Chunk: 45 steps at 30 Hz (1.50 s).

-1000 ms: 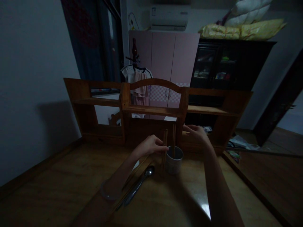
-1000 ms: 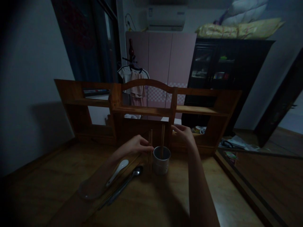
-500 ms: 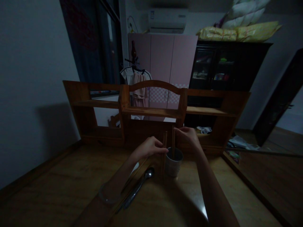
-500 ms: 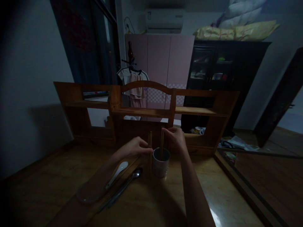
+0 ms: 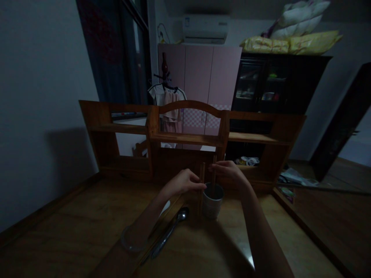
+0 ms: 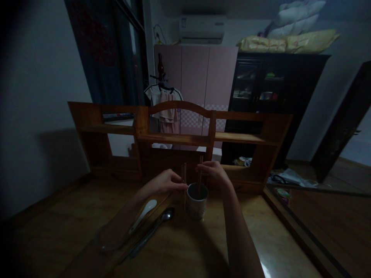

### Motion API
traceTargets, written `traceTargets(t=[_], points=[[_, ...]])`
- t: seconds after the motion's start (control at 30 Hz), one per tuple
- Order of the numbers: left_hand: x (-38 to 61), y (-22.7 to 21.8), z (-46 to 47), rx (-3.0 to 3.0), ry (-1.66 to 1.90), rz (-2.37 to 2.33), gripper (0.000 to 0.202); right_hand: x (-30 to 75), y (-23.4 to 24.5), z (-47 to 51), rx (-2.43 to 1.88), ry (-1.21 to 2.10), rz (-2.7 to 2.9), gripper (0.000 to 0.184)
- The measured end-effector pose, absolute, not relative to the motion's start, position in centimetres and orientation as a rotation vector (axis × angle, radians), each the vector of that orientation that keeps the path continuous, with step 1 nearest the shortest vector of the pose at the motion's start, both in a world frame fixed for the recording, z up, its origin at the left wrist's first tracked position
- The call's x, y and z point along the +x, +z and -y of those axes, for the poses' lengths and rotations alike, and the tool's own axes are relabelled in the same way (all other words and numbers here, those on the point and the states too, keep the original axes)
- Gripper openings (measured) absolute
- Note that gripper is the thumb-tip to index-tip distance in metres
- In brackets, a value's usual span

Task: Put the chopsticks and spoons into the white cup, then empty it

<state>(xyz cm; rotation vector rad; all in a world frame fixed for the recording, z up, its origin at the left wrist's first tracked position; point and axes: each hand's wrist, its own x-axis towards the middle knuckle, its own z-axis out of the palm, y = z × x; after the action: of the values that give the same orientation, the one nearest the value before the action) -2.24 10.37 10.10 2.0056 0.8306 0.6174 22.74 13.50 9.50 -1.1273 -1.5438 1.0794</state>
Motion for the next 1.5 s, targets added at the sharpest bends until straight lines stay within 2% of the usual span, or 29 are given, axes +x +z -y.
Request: traceTargets(t=[0.2,0.53,0.8,1.0,1.23,1.33,1.5], points=[[-2.3,10.3,-10.3,2.040,0.626,-0.840,0.044,23.1,9.8,-13.0,-1.086,1.107,1.584,0.041],[-2.3,10.6,-10.0,2.052,0.630,-0.859,0.042,23.4,10.2,-12.7,-1.096,1.094,1.636,0.033],[-2.2,10.7,-10.0,2.068,0.626,-0.872,0.043,23.6,10.6,-12.1,-0.966,1.188,1.698,0.045],[-2.2,10.8,-9.9,2.077,0.637,-0.856,0.047,23.4,10.8,-11.8,-0.921,1.191,1.718,0.042],[-2.8,10.7,-11.0,1.932,0.688,-0.845,0.041,23.4,10.9,-11.8,-0.960,1.186,1.712,0.042],[-4.5,11.7,-11.8,1.700,0.772,-0.852,0.034,23.4,10.9,-11.9,-0.992,1.163,1.700,0.041],[-6.7,12.7,-13.4,1.481,1.176,-0.966,0.018,23.2,11.1,-11.7,-1.042,1.084,1.683,0.038]])
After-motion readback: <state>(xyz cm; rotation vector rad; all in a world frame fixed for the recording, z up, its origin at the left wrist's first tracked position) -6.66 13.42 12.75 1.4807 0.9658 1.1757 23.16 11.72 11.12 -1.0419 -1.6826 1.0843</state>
